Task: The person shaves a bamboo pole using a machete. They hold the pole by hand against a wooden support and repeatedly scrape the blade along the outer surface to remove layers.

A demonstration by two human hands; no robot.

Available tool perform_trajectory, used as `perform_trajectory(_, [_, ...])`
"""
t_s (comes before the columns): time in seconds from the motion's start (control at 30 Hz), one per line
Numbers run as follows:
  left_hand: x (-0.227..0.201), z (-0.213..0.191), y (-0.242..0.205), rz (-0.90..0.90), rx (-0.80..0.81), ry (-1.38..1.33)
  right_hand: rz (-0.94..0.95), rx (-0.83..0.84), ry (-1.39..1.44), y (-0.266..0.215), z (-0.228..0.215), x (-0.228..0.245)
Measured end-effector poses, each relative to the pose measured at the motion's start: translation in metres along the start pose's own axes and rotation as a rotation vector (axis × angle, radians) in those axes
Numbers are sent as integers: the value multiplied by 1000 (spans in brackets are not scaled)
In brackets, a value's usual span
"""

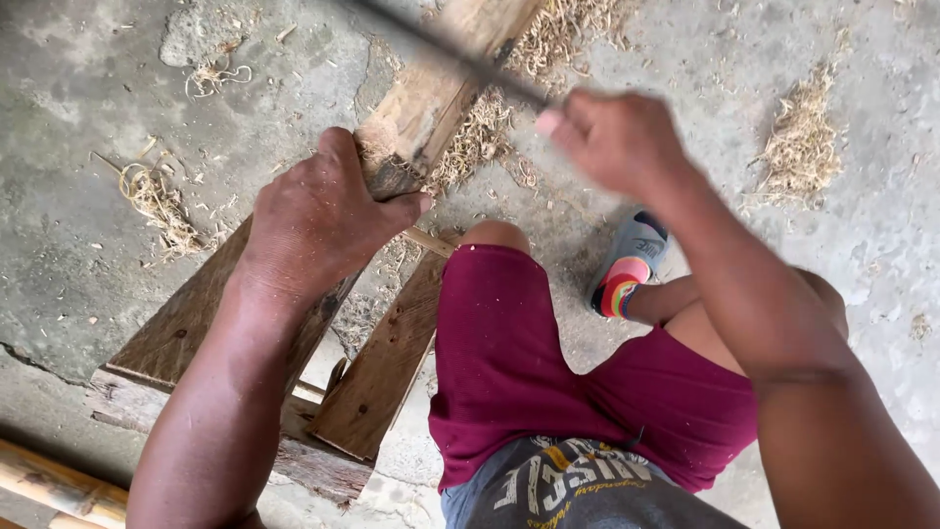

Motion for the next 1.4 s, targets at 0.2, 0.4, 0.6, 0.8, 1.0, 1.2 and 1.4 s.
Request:
perform_trajectory(0.2, [2, -1, 4, -9, 49, 3, 295, -370, 507, 22, -25, -100])
perform_trajectory(0.4, [1, 3, 1, 67, 43, 167, 121, 140, 138, -14, -4, 21])
perform_trajectory(0.6, [-18, 4, -3, -35, 71, 309, 173, -184, 242, 15, -57, -19])
perform_trajectory(0.8, [-30, 5, -6, -133, 54, 396, -67, -98, 207, -11, -28, 23])
perform_trajectory(1.0, [-26, 13, -14, -57, -106, 464, -68, -126, 170, -6, -42, 15])
perform_trajectory(1.2, [-28, 13, -15, -37, -124, 475, -123, 4, 128, -18, -18, 24])
perform_trajectory(1.4, [-23, 13, -10, -102, -41, 464, -278, -184, 44, -7, -11, 11])
Point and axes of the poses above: each hand's wrist, its own y-axis towards the middle knuckle, its own z-axis out of the palm, x = y × z, the point moved 3 cm from there along y, towards the middle knuckle, and after that the axes turned 1 degree about z, right-handed, at the moved point
